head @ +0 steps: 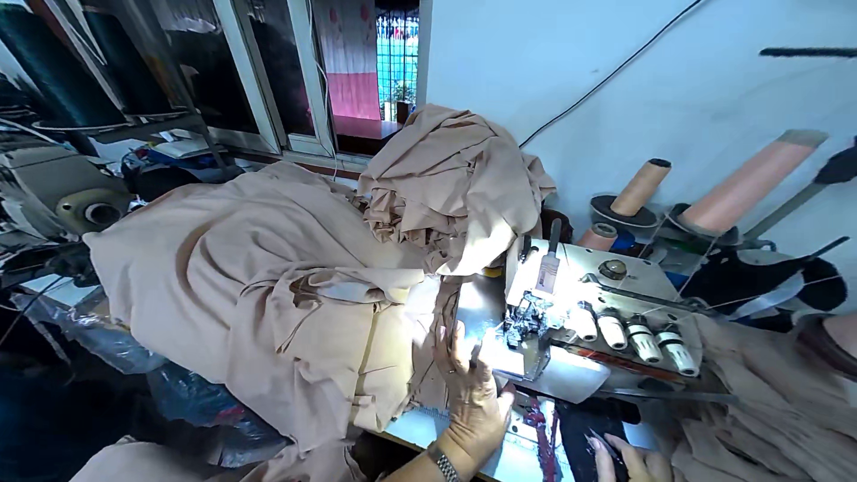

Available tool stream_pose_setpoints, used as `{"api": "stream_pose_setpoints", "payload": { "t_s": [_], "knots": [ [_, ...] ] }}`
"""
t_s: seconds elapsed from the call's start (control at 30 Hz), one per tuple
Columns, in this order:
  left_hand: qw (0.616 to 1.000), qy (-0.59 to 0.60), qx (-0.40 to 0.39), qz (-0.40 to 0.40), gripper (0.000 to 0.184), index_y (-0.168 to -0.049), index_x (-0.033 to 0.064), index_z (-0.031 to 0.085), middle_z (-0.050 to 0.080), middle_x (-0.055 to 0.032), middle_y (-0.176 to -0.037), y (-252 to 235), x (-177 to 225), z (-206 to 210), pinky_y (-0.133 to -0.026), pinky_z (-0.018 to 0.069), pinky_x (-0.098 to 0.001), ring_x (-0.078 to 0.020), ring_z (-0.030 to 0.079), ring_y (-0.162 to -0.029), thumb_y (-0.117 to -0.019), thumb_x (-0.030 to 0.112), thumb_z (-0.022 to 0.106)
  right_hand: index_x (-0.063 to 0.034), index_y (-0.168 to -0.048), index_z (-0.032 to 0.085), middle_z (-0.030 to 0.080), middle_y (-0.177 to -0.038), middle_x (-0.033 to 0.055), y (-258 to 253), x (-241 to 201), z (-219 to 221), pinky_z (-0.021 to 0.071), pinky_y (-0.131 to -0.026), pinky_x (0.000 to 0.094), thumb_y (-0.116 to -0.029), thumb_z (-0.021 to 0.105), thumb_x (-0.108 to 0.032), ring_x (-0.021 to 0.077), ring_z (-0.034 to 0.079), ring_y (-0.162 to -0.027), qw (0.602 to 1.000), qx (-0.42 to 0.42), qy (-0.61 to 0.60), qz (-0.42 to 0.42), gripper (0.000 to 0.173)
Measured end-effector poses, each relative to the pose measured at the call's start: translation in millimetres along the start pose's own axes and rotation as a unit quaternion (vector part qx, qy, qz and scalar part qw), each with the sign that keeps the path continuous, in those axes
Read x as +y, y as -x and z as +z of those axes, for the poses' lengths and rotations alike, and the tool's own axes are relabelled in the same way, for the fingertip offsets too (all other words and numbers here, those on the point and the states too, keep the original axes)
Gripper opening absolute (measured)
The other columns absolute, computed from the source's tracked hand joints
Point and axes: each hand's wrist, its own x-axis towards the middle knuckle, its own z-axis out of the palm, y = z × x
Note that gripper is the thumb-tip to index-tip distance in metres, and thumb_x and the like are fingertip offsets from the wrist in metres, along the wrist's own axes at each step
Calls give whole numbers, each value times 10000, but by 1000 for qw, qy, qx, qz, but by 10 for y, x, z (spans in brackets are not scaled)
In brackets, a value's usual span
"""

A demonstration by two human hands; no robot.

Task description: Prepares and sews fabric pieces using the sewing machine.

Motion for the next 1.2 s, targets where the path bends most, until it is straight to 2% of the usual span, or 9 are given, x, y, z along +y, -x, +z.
{"api": "stream_pose_setpoints", "payload": {
  "t_s": [0.33, 0.47, 0.53, 0.63, 0.73, 0.83, 0.9, 1.03, 1.2],
  "knots": [
    [1000, -1, 11, 2, 593, -1176, 25, 690, 400, -400, -1474, 0, -76, 32, -1107, 358, -648, -629, 319, -1386, -634, 212, 844, -1, -1030, 780, 678, -993, 265, 7, -38, 7, 449, -931, 621, -974, 606, -211, 471, 630, -976, 1000, 12, -23, 13, 278],
    [998, -18, 43, 53, 858, -1352, 112, 620, 399, -317, -1507, -129, -312, -108, -1119, 425, -540, -474, 382, -1426, -654, 537, 879, 3, -1029, 776, 669, -986, 268, 12, -9, 36, 461, -920, 602, -973, 603, -204, 467, 625, -973, 999, 19, -32, 17, 276],
    [997, -22, 32, 69, 935, -1396, 122, 574, 422, -286, -1505, -237, -475, -258, -1161, 292, -656, -468, 325, -1460, -688, 683, 812, 3, -1030, 776, 669, -989, 273, 14, -6, 40, 464, -919, 604, -972, 608, -202, 473, 624, -973, 999, 20, -33, 18, 271],
    [996, 11, -82, 40, 1003, -1484, 86, 492, 372, -220, -1584, -463, -747, -583, -1196, 153, -686, -420, 203, -1532, -749, 724, 735, -3, -1032, 778, 675, -1007, 276, 13, -18, 36, 474, -925, 595, -975, 612, -203, 467, 632, -990, 999, 16, -29, 27, 266],
    [969, 33, -243, -10, 1007, -1567, 158, 396, 234, -104, -1674, -760, -897, -921, -1235, 177, -596, -313, 125, -1568, -783, 695, 731, -5, -1032, 778, 673, -1001, 275, 13, -20, 37, 479, -914, 587, -976, 616, -197, 466, 630, -986, 999, 16, -30, 26, 258],
    [945, 57, -321, -24, 926, -1593, 166, 363, 234, -96, -1679, -1001, -903, -1117, -1198, 217, -645, -338, 193, -1547, -868, 678, 626, 2, -1034, 775, 675, -1007, 277, 12, -19, 26, 472, -929, 593, -976, 617, -196, 474, 627, -995, 999, 15, -33, 27, 260],
    [948, 38, -316, -1, 762, -1508, 172, 510, 349, -68, -1633, -1095, -761, -1148, -1206, 235, -623, -311, 267, -1525, -921, 651, 596, 8, -1036, 773, 672, -1009, 282, 7, -8, 29, 470, -933, 596, -976, 616, -202, 475, 627, -994, 999, 15, -31, 25, 269],
    [964, 32, -250, 86, 229, -1057, 116, 759, 645, -88, -1287, -1191, -303, -871, -1147, 390, -487, -278, 488, -1364, -994, 299, 635, -2, -1026, 778, 679, -990, 265, 8, 15, 54, 479, -914, 590, -972, 617, -195, 464, 635, -974, 999, 24, -27, 22, 257],
    [929, -7, -365, 64, 228, -976, 96, 783, 665, -135, -1282, -1355, -121, -557, -1219, 218, -562, -341, 433, -1409, -983, 289, 664, 12, -1018, 774, 678, -997, 279, 4, 9, 42, 486, -914, 598, -969, 614, -184, 475, 633, -976, 999, 25, -41, 20, 258]
  ]
}}
